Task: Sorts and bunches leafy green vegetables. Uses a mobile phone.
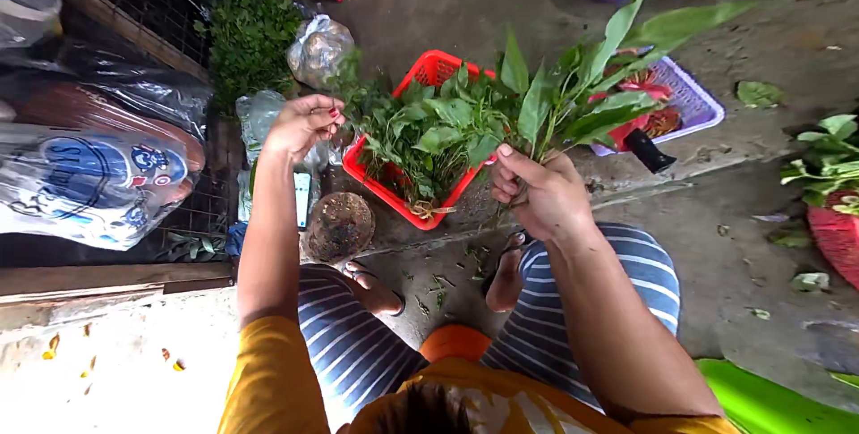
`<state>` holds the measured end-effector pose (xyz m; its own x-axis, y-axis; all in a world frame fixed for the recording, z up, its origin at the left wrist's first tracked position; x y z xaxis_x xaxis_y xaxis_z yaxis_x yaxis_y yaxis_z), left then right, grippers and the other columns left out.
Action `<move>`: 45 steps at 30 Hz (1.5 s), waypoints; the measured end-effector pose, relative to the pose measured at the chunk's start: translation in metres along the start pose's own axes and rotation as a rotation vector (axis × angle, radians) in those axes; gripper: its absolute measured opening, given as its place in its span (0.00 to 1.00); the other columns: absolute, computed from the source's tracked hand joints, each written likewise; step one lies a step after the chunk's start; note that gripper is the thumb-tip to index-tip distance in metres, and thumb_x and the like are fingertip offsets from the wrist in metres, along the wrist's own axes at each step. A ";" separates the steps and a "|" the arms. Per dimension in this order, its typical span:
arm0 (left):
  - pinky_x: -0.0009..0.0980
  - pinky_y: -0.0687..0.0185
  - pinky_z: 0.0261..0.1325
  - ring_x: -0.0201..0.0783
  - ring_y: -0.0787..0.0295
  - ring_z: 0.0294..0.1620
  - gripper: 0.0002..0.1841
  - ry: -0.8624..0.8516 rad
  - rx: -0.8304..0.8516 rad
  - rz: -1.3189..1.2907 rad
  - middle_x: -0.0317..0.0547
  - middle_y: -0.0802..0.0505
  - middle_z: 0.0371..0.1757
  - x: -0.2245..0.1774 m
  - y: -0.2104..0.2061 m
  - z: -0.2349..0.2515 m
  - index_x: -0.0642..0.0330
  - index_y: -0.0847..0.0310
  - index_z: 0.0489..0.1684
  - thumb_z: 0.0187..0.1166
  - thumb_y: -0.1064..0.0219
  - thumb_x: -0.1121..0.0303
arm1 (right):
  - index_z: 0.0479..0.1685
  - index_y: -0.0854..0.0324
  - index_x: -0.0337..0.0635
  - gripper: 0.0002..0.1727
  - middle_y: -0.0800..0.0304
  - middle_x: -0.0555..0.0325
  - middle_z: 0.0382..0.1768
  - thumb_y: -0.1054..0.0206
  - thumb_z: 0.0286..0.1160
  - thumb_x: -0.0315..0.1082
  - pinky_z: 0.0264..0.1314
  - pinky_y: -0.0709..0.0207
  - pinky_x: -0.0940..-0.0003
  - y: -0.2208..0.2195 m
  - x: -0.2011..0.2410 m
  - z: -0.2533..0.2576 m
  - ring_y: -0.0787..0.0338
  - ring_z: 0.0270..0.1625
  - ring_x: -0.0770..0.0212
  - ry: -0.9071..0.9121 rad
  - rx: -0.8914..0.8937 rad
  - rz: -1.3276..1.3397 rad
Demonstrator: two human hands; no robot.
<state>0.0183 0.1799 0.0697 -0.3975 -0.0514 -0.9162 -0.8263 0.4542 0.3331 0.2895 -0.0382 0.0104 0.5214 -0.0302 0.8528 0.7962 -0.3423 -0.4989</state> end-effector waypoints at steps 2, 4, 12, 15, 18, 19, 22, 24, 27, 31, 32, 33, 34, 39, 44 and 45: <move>0.25 0.12 0.43 0.27 0.12 0.34 0.10 -0.151 -0.057 -0.061 0.35 0.08 0.38 -0.008 -0.003 -0.020 0.63 0.19 0.56 0.84 0.42 0.80 | 0.32 0.20 0.46 0.12 0.28 0.67 0.15 0.43 0.86 0.28 0.23 0.27 0.78 -0.003 0.000 0.001 0.29 0.16 0.72 -0.002 -0.041 0.015; 0.29 0.11 0.47 0.29 0.10 0.37 0.11 -0.235 -0.090 -0.105 0.38 0.07 0.40 -0.004 -0.020 -0.034 0.65 0.18 0.57 0.82 0.40 0.81 | 0.34 0.21 0.44 0.12 0.28 0.67 0.15 0.45 0.88 0.28 0.23 0.26 0.78 -0.009 -0.002 0.002 0.29 0.15 0.72 -0.005 -0.096 0.037; 0.32 0.09 0.48 0.32 0.09 0.39 0.12 -0.255 0.014 0.005 0.47 0.07 0.47 0.020 -0.128 -0.095 0.69 0.16 0.57 0.78 0.34 0.81 | 0.53 0.24 0.38 0.11 0.12 0.57 0.39 0.51 0.94 0.33 0.46 0.08 0.61 -0.031 -0.032 0.003 0.07 0.38 0.61 -0.095 -0.110 0.025; 0.36 0.10 0.51 0.37 0.08 0.41 0.13 -0.223 -0.010 0.165 0.51 0.07 0.46 0.026 -0.153 -0.096 0.68 0.18 0.59 0.79 0.31 0.78 | 0.61 0.25 0.38 0.13 0.11 0.54 0.46 0.49 0.94 0.37 0.47 0.09 0.61 -0.040 -0.045 0.002 0.07 0.42 0.61 -0.146 -0.031 -0.042; 0.41 0.10 0.53 0.44 0.06 0.43 0.10 -0.290 -0.033 0.347 0.58 0.06 0.47 0.029 -0.164 -0.097 0.71 0.14 0.54 0.79 0.31 0.79 | 0.54 0.21 0.41 0.11 0.10 0.58 0.38 0.44 0.92 0.38 0.42 0.13 0.68 -0.045 -0.054 0.001 0.10 0.36 0.67 -0.191 -0.006 -0.084; 0.43 0.11 0.55 0.47 0.06 0.46 0.10 -0.293 -0.009 0.386 0.59 0.06 0.49 0.029 -0.165 -0.098 0.72 0.13 0.53 0.79 0.31 0.78 | 0.51 0.20 0.41 0.09 0.10 0.59 0.36 0.43 0.91 0.36 0.42 0.13 0.69 -0.045 -0.056 0.001 0.10 0.35 0.68 -0.206 -0.004 -0.084; 0.43 0.11 0.63 0.43 0.05 0.52 0.12 -0.241 0.157 0.336 0.55 0.05 0.54 0.027 -0.145 -0.096 0.69 0.12 0.59 0.83 0.34 0.75 | 0.53 0.21 0.38 0.07 0.08 0.58 0.37 0.42 0.90 0.31 0.43 0.11 0.67 -0.037 -0.056 0.005 0.08 0.36 0.66 -0.199 -0.004 -0.097; 0.39 0.11 0.61 0.38 0.06 0.50 0.13 -0.246 0.085 0.215 0.52 0.04 0.53 0.025 -0.113 -0.088 0.69 0.12 0.59 0.84 0.37 0.75 | 0.55 0.25 0.36 0.07 0.08 0.55 0.35 0.46 0.91 0.29 0.43 0.06 0.62 -0.027 -0.053 0.009 0.04 0.35 0.60 -0.148 -0.006 -0.078; 0.35 0.10 0.54 0.36 0.08 0.45 0.14 -0.240 -0.225 0.153 0.51 0.06 0.51 0.034 -0.061 -0.058 0.69 0.16 0.62 0.82 0.36 0.75 | 0.49 0.27 0.41 0.06 0.13 0.61 0.28 0.48 0.93 0.30 0.33 0.11 0.68 -0.017 -0.042 0.009 0.13 0.24 0.66 -0.094 -0.034 -0.040; 0.55 0.18 0.68 0.55 0.10 0.60 0.17 0.061 -0.171 0.521 0.63 0.08 0.59 0.079 -0.042 0.006 0.69 0.17 0.64 0.79 0.37 0.76 | 0.41 0.28 0.47 0.09 0.21 0.65 0.25 0.50 0.93 0.31 0.25 0.22 0.78 -0.014 -0.029 0.004 0.25 0.19 0.72 -0.053 0.006 -0.020; 0.61 0.21 0.70 0.60 0.12 0.64 0.16 0.133 -0.100 0.613 0.65 0.09 0.61 0.091 -0.048 0.020 0.68 0.16 0.63 0.80 0.37 0.76 | 0.40 0.27 0.48 0.10 0.21 0.66 0.25 0.50 0.93 0.32 0.24 0.23 0.79 -0.014 -0.027 0.002 0.25 0.19 0.72 -0.061 0.011 -0.035; 0.65 0.25 0.73 0.64 0.15 0.68 0.16 0.196 -0.042 0.697 0.67 0.11 0.64 0.102 -0.056 0.032 0.67 0.16 0.64 0.82 0.38 0.75 | 0.40 0.27 0.48 0.10 0.21 0.65 0.25 0.50 0.93 0.32 0.24 0.24 0.79 -0.015 -0.027 0.001 0.26 0.19 0.72 -0.076 0.012 -0.044; 0.69 0.28 0.74 0.67 0.18 0.73 0.16 0.246 -0.003 0.764 0.69 0.13 0.67 0.113 -0.062 0.043 0.67 0.16 0.65 0.82 0.39 0.74 | 0.41 0.27 0.47 0.10 0.21 0.64 0.25 0.50 0.94 0.33 0.24 0.24 0.78 -0.015 -0.026 0.001 0.26 0.19 0.72 -0.095 0.013 -0.053; 0.71 0.34 0.78 0.69 0.25 0.78 0.18 0.322 0.149 0.953 0.72 0.16 0.71 0.148 -0.071 0.079 0.72 0.16 0.63 0.83 0.38 0.68 | 0.37 0.25 0.46 0.12 0.21 0.64 0.24 0.49 0.93 0.32 0.25 0.23 0.78 -0.014 -0.025 0.005 0.26 0.18 0.72 -0.098 0.023 -0.071; 0.52 0.22 0.71 0.54 0.14 0.65 0.17 0.240 0.145 0.517 0.65 0.11 0.64 0.115 -0.065 0.056 0.70 0.20 0.67 0.82 0.34 0.75 | 0.38 0.25 0.46 0.11 0.20 0.64 0.24 0.49 0.92 0.31 0.25 0.22 0.78 -0.009 -0.020 0.006 0.25 0.19 0.71 -0.062 0.024 -0.071; 0.46 0.20 0.66 0.48 0.13 0.60 0.17 0.278 0.143 0.388 0.62 0.12 0.63 0.108 -0.064 0.050 0.68 0.22 0.69 0.83 0.36 0.75 | 0.38 0.25 0.45 0.11 0.20 0.63 0.24 0.48 0.92 0.32 0.25 0.22 0.78 -0.009 -0.020 0.005 0.25 0.19 0.71 -0.062 0.027 -0.070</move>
<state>0.0484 0.1893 -0.0620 -0.7721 -0.0807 -0.6303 -0.5412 0.6034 0.5857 0.2737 -0.0297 -0.0028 0.4817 0.0509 0.8748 0.8386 -0.3164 -0.4434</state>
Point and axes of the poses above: each hand's wrist, its own z-axis towards the middle knuckle, its own y-axis out of the back of the hand, x = y × z, the point moved 2 cm from there along z, towards the middle knuckle
